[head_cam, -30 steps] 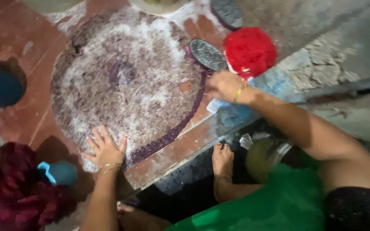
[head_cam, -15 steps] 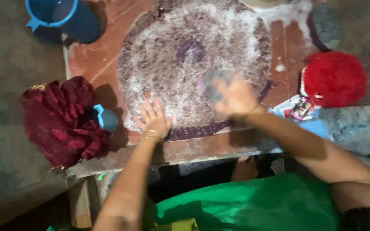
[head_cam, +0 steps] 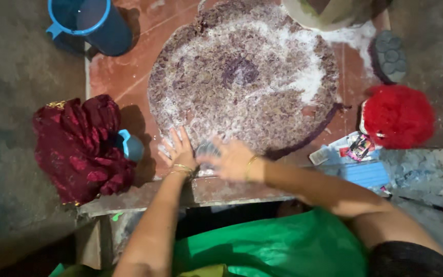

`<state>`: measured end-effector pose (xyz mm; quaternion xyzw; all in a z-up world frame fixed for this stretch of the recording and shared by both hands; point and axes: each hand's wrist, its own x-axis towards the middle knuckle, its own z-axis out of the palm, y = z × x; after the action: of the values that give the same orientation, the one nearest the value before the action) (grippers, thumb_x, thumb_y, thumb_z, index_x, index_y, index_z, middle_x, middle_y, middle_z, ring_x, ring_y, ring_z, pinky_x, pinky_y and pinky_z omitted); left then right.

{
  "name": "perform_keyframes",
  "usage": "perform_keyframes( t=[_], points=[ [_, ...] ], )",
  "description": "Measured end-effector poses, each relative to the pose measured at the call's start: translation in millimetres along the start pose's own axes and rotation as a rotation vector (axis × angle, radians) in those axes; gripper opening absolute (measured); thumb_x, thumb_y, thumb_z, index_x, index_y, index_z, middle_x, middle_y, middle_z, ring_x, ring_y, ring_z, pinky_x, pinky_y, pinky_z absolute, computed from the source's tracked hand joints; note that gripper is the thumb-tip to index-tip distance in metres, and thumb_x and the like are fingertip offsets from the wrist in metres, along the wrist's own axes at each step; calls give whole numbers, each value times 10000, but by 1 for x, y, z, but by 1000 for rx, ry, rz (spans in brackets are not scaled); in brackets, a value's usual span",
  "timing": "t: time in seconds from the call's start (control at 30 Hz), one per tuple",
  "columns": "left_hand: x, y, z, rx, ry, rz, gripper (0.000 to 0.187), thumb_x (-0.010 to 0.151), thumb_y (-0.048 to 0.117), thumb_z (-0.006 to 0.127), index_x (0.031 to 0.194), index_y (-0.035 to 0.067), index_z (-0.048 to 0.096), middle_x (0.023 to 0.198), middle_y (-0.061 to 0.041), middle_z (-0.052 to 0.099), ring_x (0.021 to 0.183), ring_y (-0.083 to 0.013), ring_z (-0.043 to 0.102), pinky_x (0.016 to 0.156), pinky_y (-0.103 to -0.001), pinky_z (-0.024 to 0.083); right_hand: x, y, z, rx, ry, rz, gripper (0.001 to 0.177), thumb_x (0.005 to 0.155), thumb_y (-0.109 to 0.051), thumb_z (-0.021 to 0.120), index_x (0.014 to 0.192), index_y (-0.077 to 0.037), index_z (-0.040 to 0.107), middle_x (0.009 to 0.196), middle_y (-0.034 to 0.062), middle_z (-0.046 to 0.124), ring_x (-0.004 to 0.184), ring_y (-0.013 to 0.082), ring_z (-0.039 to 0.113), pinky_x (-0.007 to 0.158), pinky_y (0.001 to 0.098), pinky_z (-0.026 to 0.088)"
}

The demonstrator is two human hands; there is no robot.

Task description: The person washes a mat by hand in a basin with soapy water, then spreads it on the floor and scrubs it with a brush while applying more soap and rinsing it with water from a pitcher.

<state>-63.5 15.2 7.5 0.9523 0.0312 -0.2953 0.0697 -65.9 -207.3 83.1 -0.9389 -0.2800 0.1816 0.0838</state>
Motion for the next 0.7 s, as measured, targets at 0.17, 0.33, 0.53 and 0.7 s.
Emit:
perform_keyframes(
  t=[0.17, 0.33, 0.53, 0.7],
  points=[
    [-1, -7, 2, -79, 19, 47, 1396, 683, 758, 765, 1631, 225, -110, 1702, -157, -162, 1522, -542, -79, 1150, -745, -30, 10, 127, -33, -130, -81, 554, 560, 1009, -459, 449, 1518, -226, 437, 1362, 169, 588, 1041, 269, 676, 686, 460, 585],
    [13, 3, 0, -56, 20, 25, 1394, 658, 726, 780, 1644, 240, -77, 1720, -139, -130, 1534, -534, -55, 1146, -754, -18, 20, 117, -9, -38, 55, 664, 638, 979, -481, 603, 1548, -259, 417, 1385, 262, 548, 1057, 425, 658, 805, 666, 465],
    [30, 11, -6, 146, 217, 55, 1348, 718, 710, 759, 1661, 192, -53, 1716, -165, -92, 1511, -539, -15, 1126, -744, -25, -22, 18, -15, 5, 119, 285, 587, 921, -445, 543, 1497, -373, 451, 1366, 328, 540, 1043, 389, 633, 771, 472, 581],
    [22, 23, -20, 62, 134, -10, 1300, 715, 820, 643, 1634, 190, -27, 1714, -137, -44, 1553, -450, -19, 1159, -704, -25, -59, 137, -33, 177, 94, 856, 643, 983, -614, 430, 1578, -409, 296, 1540, 315, 352, 1148, 564, 490, 774, 583, 571]
  ],
)
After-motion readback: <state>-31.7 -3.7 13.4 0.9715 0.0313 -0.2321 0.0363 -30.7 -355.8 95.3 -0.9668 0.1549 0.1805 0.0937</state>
